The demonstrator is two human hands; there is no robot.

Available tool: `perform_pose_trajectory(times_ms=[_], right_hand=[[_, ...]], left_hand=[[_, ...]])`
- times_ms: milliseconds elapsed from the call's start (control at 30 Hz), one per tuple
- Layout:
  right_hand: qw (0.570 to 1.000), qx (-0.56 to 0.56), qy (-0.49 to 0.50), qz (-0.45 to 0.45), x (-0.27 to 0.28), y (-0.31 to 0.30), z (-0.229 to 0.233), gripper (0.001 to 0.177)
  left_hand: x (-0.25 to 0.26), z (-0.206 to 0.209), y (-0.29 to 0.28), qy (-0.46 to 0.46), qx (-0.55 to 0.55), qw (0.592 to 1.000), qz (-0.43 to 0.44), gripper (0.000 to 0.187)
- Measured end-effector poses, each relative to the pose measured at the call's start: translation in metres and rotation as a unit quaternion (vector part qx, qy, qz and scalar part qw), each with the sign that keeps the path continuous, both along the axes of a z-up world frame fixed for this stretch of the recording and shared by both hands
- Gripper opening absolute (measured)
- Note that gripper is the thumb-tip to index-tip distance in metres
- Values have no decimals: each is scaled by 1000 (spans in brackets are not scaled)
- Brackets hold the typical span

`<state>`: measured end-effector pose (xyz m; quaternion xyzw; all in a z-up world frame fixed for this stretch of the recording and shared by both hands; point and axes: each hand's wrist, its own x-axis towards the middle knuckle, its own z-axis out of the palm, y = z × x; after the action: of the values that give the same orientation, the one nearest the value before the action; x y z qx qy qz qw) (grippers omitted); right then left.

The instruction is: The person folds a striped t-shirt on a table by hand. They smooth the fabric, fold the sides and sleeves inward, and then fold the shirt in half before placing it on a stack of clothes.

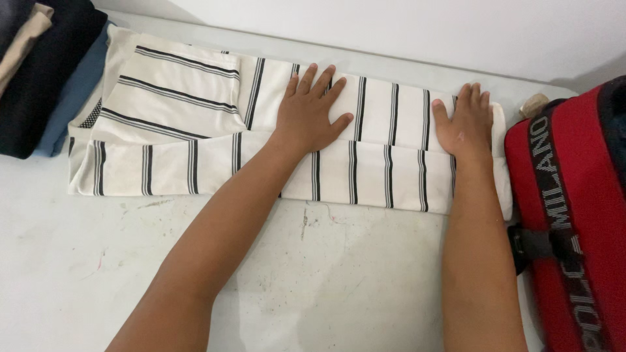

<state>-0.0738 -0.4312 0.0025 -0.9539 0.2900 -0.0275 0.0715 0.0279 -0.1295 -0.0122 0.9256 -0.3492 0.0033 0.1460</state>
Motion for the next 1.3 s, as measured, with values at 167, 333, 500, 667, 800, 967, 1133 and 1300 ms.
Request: perform_pose_trajectory(times_ms=[167,333,500,667,800,967,1133,1300], right_hand=[[999,2,30,-36,0,-1,7,86],[998,14,29,-63,-1,-2,14,85],[995,15,33,-92,2,-3,16,85],[996,-52,47,-55,5,7,25,86],[996,-59,16,69,22,49,25,83],[976,27,-11,215,14,112,6,78],[986,1,-12,164,-10,74,15,74],[995,-13,-15,95,-49,38,7,73]], left_hand=[[-1,0,1,-4,-4,1000,1,72],[-1,0,4,-8,-1,1000,-3,72],[-1,-1,3,-16,-17,1000,0,73],[1,1,2,-14,-12,1000,5,72],[1,5,-3,-20,-5,1000,-8,74],[1,2,3,-16,-15,1000,-12,76],[6,3,2,-23,-3,1000,-16,76],[6,-4,7,-39,-32,998,-32,76]])
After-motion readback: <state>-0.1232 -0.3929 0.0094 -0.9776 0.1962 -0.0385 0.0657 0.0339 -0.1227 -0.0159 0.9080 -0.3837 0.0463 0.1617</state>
